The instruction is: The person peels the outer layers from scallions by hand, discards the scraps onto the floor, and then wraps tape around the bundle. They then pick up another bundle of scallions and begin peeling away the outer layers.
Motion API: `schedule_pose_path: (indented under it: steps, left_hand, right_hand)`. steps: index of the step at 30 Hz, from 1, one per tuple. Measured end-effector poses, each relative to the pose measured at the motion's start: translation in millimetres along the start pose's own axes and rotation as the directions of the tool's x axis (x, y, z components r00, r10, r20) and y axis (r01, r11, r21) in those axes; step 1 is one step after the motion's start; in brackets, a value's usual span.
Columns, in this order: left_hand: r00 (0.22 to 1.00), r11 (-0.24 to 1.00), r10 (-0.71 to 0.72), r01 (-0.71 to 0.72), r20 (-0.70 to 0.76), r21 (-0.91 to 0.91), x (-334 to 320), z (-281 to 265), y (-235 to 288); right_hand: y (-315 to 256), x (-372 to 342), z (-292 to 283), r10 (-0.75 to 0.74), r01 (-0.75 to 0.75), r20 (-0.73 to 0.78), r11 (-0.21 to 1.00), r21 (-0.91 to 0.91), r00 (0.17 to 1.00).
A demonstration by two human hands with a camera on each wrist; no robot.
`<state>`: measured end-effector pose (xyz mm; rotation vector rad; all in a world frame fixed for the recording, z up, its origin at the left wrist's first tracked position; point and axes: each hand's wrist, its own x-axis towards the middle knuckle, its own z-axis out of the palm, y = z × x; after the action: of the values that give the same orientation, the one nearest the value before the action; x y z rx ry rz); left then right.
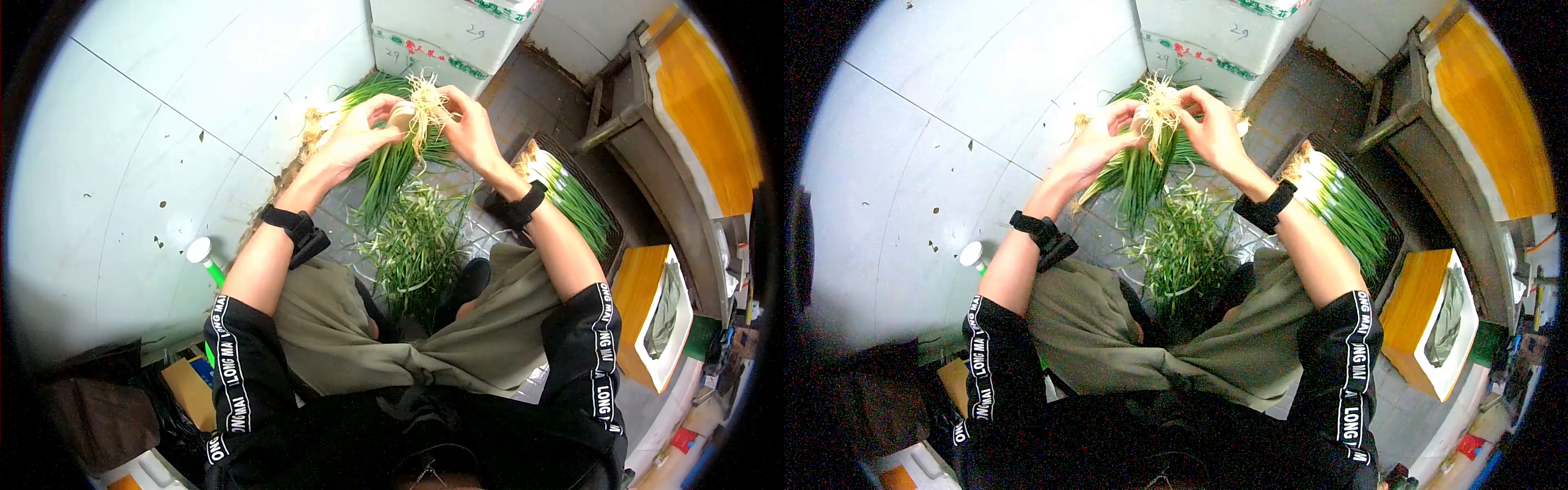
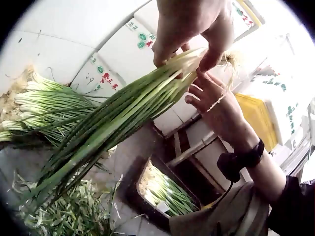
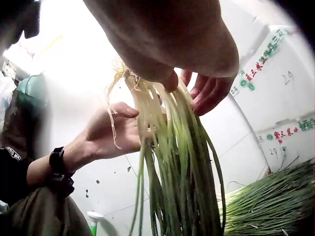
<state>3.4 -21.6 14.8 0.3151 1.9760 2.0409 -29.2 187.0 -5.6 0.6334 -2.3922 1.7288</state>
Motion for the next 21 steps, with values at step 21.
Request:
schedule_pose_path:
  steps: [21]
  left_hand:
    - [0.997, 1.000, -0.008, 0.006, 0.076, 0.027, -5, 2, 8]
  right_hand:
    - [-14, 12, -16, -0.143, 0.036, 0.202, 0.889, 0.456, 0.969]
